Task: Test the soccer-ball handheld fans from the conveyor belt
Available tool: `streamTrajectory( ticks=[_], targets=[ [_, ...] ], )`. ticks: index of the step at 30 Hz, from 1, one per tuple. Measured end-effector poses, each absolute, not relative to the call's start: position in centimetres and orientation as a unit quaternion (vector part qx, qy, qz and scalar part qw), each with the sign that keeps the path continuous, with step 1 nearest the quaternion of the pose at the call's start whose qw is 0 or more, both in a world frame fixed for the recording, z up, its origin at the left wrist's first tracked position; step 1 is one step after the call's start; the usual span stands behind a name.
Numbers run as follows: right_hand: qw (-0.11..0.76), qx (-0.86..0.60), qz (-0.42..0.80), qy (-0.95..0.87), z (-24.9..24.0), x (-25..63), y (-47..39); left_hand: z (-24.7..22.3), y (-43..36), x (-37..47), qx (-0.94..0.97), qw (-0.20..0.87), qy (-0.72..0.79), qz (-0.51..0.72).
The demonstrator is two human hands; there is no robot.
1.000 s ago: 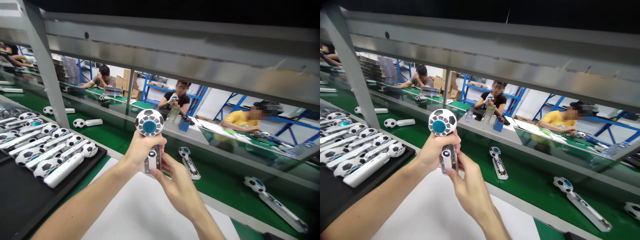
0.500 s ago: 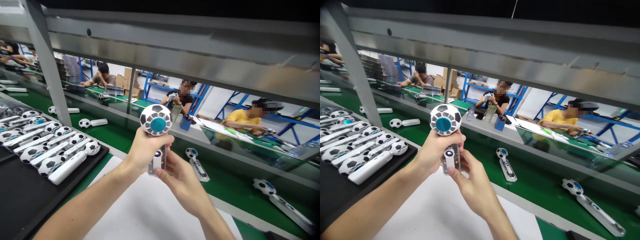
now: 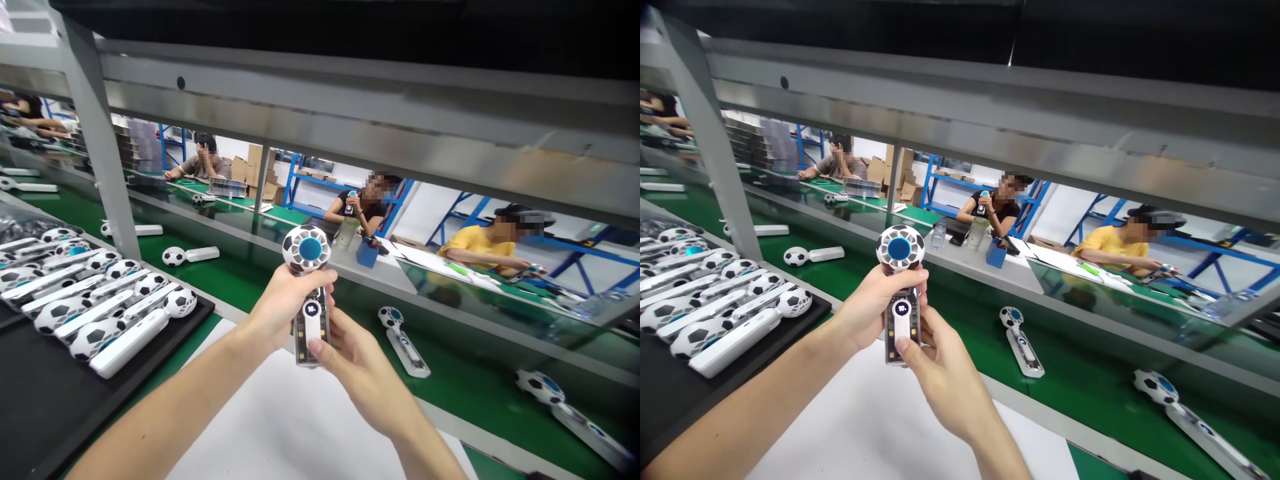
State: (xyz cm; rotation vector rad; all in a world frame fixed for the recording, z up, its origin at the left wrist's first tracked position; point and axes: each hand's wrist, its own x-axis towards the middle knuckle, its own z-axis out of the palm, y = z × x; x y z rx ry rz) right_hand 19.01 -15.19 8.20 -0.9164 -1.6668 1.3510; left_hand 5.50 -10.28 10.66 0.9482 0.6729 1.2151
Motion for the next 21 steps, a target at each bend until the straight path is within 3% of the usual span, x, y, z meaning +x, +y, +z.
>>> streamTrajectory(
  ticks=[5, 12, 21],
  targets=[
    [0.401, -0.405, 0.479, -0.667, 7.8, 18.7, -15.2, 10.5, -10.3, 5.3, 0.430, 0.654, 0.320, 0.534],
    [0.409, -0.354, 0.584, -0.605, 8.1, 19.2, -14.3, 10.7, -10.3, 5.6, 0.417, 0.653, 0.345, 0.530],
    [0.511, -0.403, 0.644, -0.402, 6.9, 20.0, -12.4, 9.6, -10.6, 7.1, 0.549, 0.657, 0.340, 0.389]
  ],
)
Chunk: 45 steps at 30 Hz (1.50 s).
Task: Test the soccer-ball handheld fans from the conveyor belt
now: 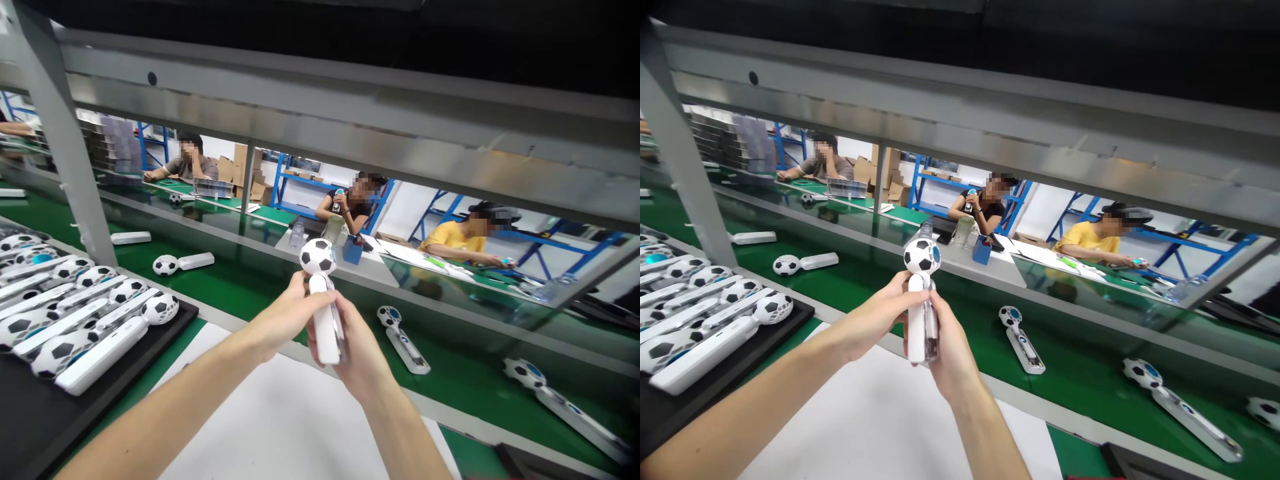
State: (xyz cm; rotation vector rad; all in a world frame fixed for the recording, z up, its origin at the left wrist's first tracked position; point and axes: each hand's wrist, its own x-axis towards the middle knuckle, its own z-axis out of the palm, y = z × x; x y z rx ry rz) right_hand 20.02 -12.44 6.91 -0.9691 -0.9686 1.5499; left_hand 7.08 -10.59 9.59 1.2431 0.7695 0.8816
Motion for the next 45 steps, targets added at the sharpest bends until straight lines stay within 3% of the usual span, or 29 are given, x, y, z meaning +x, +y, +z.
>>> streamTrajectory(
  ticks=[8, 13, 21, 28, 36, 45],
  targets=[
    [0.545, -0.443, 0.596, -0.388, 6.7, 21.2, -11.2, 8.9, -9.5, 6.9, 0.600, 0.595, 0.346, 0.407],
    [0.554, -0.562, 0.466, -0.400, 4.2, 22.9, -8.9, 8.7, -7.9, 6.1, 0.667, 0.433, 0.436, 0.421],
    [0.373, -0.759, 0.240, -0.476, -0.3, 28.1, -4.6, 3.9, 0.6, -0.8, 0.620, 0.173, 0.666, 0.377],
    [0.248, -0.817, 0.143, -0.501, -2.9, 32.5, -3.2, -0.7, 3.8, -5.9, 0.523, 0.017, 0.790, 0.320],
    [0.232, -0.805, 0.069, -0.542, -2.0, 34.9, -4.0, -3.2, 4.9, -7.7, 0.483, -0.008, 0.839, 0.251],
    [0.379, -0.727, 0.068, -0.568, 2.9, 34.8, -5.4, -2.7, 5.1, -7.9, 0.498, 0.058, 0.849, 0.166]
  ],
)
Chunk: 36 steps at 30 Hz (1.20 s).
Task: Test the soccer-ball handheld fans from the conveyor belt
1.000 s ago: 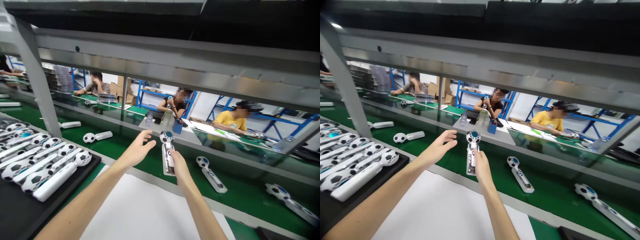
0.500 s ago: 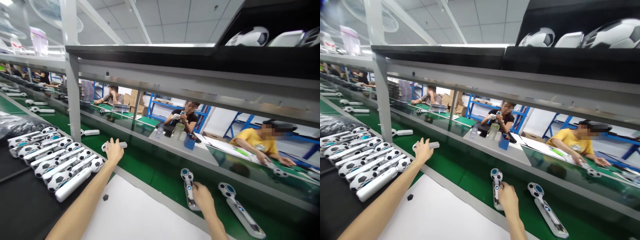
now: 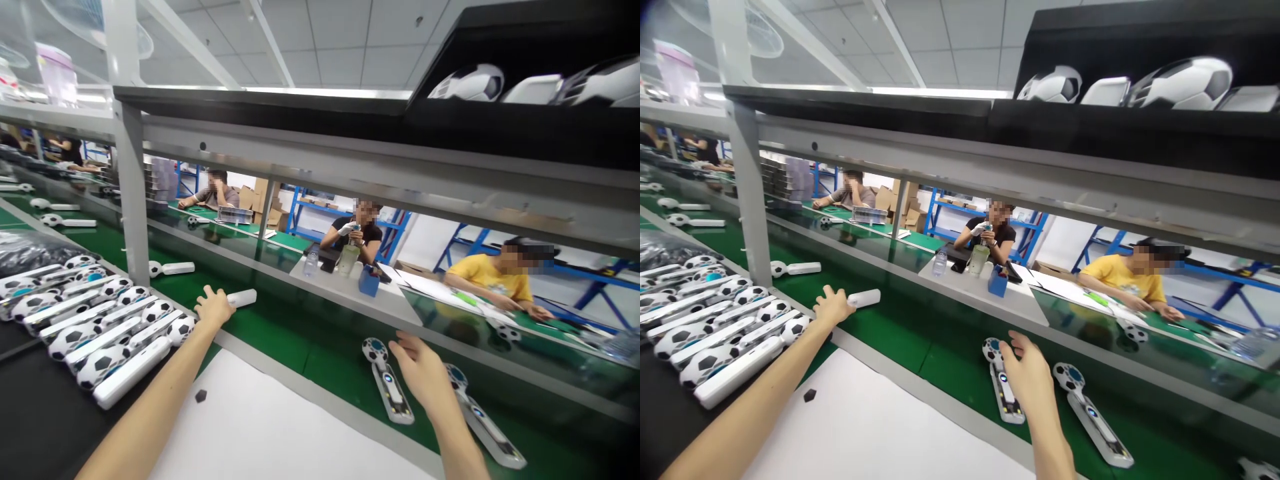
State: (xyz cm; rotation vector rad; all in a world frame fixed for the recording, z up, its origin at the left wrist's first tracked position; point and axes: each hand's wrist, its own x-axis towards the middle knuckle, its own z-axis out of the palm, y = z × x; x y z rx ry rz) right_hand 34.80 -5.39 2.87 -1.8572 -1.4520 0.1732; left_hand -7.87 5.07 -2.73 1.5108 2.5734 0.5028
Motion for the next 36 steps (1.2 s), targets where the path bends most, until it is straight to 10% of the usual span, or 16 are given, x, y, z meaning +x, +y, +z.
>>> streamTrajectory(
  ticks=[10, 23, 36],
  targets=[
    [0.458, -0.652, 0.140, -0.588, 5.3, 31.0, -8.0, -0.6, 3.7, -6.6, 0.667, 0.170, 0.720, 0.088],
    [0.561, -0.515, 0.334, -0.555, 7.0, 25.1, -10.6, 10.4, -7.0, 1.2, 0.873, 0.071, 0.321, 0.361],
    [0.368, -0.474, 0.224, -0.768, 10.5, 25.5, -15.8, 11.0, -8.7, 2.0, 0.855, 0.041, 0.240, 0.458]
  ],
)
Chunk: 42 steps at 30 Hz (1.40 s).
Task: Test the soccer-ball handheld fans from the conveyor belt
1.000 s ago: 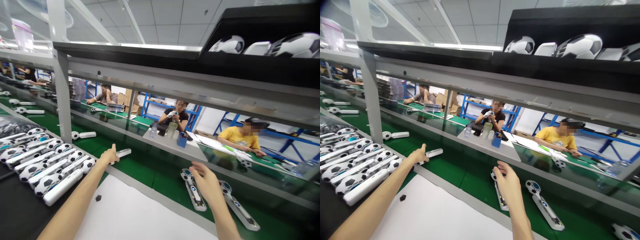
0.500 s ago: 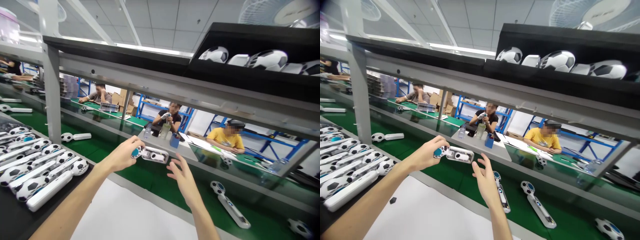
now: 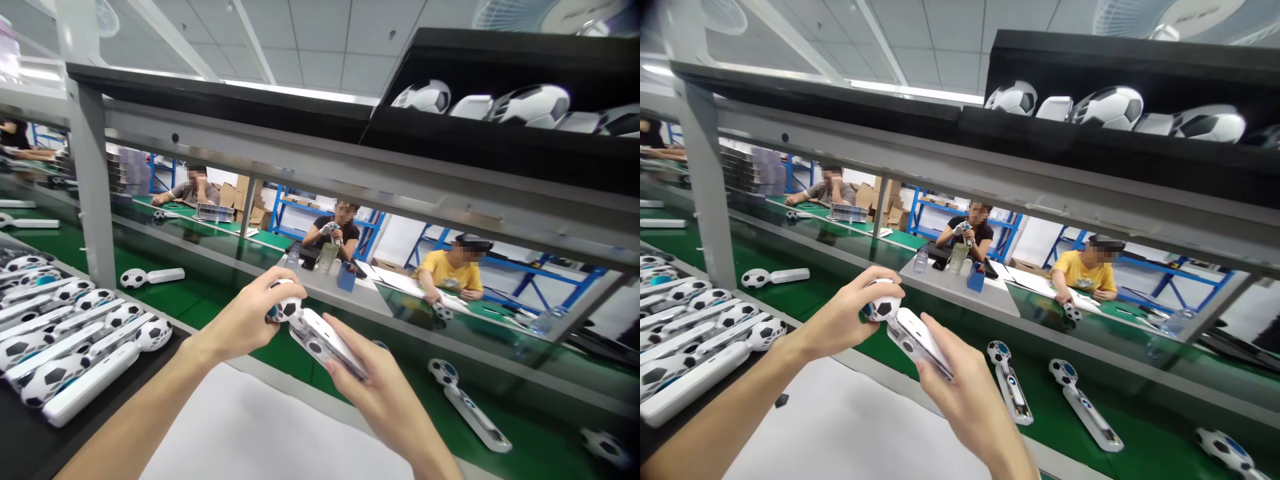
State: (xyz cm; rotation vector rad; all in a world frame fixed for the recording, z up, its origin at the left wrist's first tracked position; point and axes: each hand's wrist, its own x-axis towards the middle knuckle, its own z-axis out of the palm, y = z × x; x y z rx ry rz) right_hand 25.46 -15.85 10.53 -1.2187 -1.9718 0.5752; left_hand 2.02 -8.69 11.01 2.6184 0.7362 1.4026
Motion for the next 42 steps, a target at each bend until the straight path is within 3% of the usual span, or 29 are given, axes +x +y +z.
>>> streamTrajectory(
  ticks=[6, 10, 12, 17, 20, 25, 32, 37, 42],
  targets=[
    [0.288, -0.509, 0.112, -0.804, 10.4, 23.5, -17.0, 10.7, -8.8, 2.5, 0.829, -0.050, 0.215, 0.514],
    [0.267, -0.527, 0.161, -0.791, 10.4, 23.1, -16.9, 10.7, -8.9, 2.6, 0.832, -0.068, 0.213, 0.507],
    [0.303, -0.502, 0.264, -0.766, 10.3, 23.2, -16.6, 10.8, -9.0, 2.6, 0.830, -0.051, 0.217, 0.511],
    [0.424, -0.299, 0.589, -0.620, 10.2, 23.0, -15.9, 11.2, -9.3, 2.8, 0.755, 0.125, 0.229, 0.602],
    [0.455, -0.222, 0.629, -0.590, 10.1, 22.3, -15.9, 11.5, -9.7, 2.9, 0.673, 0.281, 0.178, 0.661],
    [0.463, -0.210, 0.639, -0.577, 9.4, 20.9, -16.6, 11.7, -10.8, 3.9, 0.606, 0.511, 0.138, 0.595],
    [0.469, -0.269, 0.624, -0.564, 9.3, 19.6, -17.7, 11.8, -11.4, 4.3, 0.576, 0.499, 0.160, 0.627],
    [0.440, -0.238, 0.625, -0.599, 9.0, 19.8, -17.5, 12.0, -11.3, 3.9, 0.566, 0.513, 0.156, 0.626],
    [0.472, -0.225, 0.622, -0.583, 8.2, 19.6, -17.2, 12.1, -11.5, 3.9, 0.563, 0.519, 0.152, 0.625]
  ],
)
